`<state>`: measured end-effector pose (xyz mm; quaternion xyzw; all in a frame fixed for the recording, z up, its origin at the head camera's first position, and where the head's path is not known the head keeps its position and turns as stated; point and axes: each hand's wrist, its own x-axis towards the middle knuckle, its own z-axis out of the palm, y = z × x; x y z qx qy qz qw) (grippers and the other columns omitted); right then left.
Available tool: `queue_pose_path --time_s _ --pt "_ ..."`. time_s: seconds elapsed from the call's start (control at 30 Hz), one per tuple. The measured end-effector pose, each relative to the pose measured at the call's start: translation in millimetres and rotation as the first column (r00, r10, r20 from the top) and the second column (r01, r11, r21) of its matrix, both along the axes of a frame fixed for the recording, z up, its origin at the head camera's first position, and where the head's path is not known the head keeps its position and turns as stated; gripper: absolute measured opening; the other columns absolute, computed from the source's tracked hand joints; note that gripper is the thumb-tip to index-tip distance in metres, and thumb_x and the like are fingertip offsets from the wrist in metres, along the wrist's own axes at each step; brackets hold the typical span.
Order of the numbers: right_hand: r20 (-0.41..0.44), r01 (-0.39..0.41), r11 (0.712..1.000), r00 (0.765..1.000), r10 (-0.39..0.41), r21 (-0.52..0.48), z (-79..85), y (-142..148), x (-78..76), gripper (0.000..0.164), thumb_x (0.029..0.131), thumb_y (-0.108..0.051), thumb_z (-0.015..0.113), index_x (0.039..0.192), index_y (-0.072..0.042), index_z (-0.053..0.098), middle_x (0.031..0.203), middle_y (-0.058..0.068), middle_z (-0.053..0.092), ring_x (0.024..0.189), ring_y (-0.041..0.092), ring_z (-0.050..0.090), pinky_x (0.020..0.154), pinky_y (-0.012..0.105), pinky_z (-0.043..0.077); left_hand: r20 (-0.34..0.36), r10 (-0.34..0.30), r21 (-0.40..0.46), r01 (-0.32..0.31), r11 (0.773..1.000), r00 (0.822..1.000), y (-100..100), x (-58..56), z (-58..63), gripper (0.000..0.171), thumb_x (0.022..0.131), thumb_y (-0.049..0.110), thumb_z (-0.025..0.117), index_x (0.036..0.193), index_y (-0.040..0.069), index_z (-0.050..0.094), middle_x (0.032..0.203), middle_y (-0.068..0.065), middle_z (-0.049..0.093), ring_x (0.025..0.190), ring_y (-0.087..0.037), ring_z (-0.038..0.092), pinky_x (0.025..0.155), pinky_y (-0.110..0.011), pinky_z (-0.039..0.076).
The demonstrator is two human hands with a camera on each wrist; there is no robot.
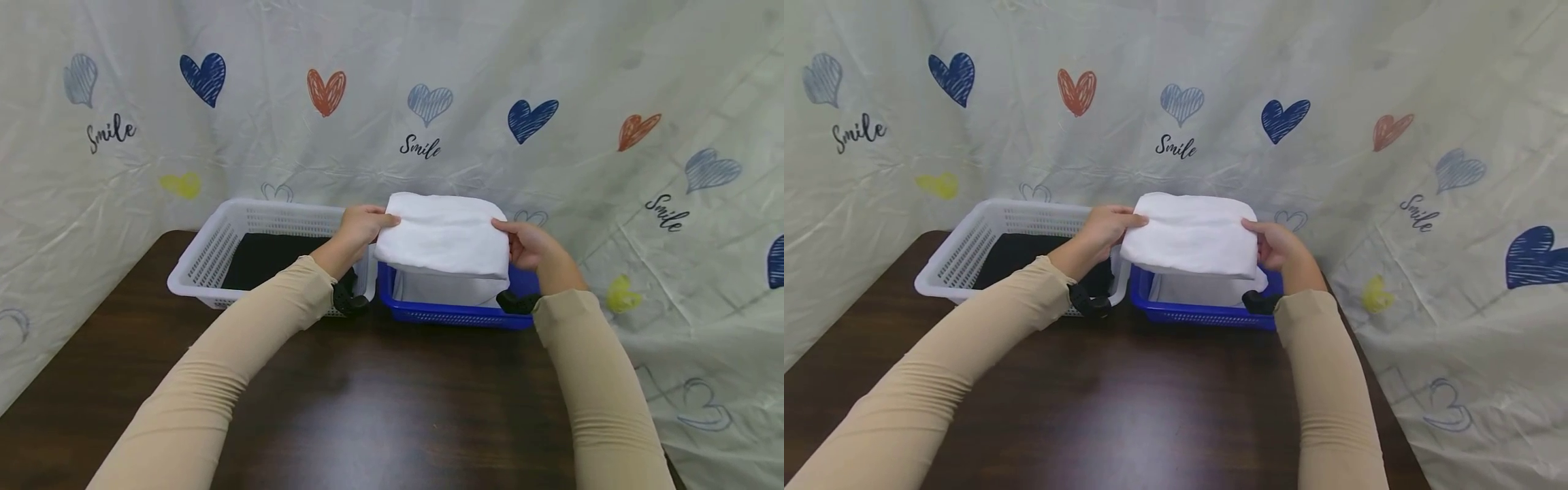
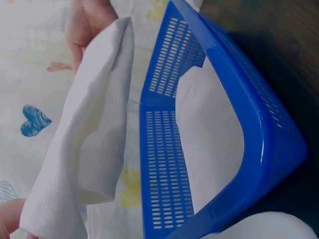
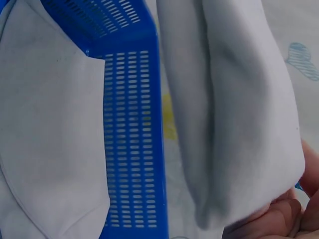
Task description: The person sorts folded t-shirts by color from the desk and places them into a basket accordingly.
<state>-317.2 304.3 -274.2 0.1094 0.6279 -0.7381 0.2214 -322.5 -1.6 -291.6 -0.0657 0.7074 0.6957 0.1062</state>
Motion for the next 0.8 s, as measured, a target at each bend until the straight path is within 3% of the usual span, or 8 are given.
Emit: queue_pose_path --time_s 0.2,0.53,0.73,0.8 --pt "0.024 0.040 0.999 0.999 -0.039 -0.032 -2.1 3 -3.2 0.034 0.104 -0.024 0.051 0.078 -0.013 0.071 0.073 -0.002 0.074 0.067 0.010 0.071 0.064 0.026 0.058 -0.001 0.015 -0.007 -0.015 1.000 1.000 7 -2.8 -2.4 0.045 0.089 0.018 0.075 0.132 0.009 0.064 0.139 -0.008 0.060 0.124 -0.023 0.060 0.104 -0.037 0.051" --pt "0.024 0.098 0.995 0.995 -0.097 -0.036 -3.6 11 -3.7 0.032 0.103 -0.026 0.053 0.078 -0.014 0.070 0.074 -0.003 0.073 0.069 0.010 0.070 0.065 0.027 0.057 -0.008 0.023 0.002 -0.023 1.000 1.000 22 -7.5 -0.9 0.043 0.089 0.017 0.075 0.131 0.009 0.065 0.138 -0.008 0.061 0.124 -0.024 0.061 0.102 -0.036 0.052" --pt "0.020 0.134 0.991 0.991 -0.134 0.010 -3.5 11 -6.1 0.013 0.102 -0.027 0.055 0.101 -0.015 0.060 0.077 -0.005 0.071 0.071 0.010 0.069 0.067 0.027 0.057 -0.021 0.021 0.009 -0.021 1.000 1.000 28 -9.4 -3.3 0.044 0.089 0.017 0.075 0.131 0.008 0.064 0.137 -0.010 0.061 0.124 -0.024 0.061 0.102 -0.036 0.052" --pt "0.009 0.153 0.988 0.988 -0.154 0.032 -3.0 9 -7.8 0.014 0.101 -0.028 0.057 0.108 -0.016 0.055 0.077 -0.006 0.070 0.071 0.009 0.069 0.066 0.027 0.057 -0.019 0.027 0.011 -0.027 1.000 0.999 29 -10.7 -4.9 0.044 0.090 0.016 0.074 0.132 0.008 0.064 0.137 -0.010 0.061 0.123 -0.024 0.061 0.102 -0.035 0.052"
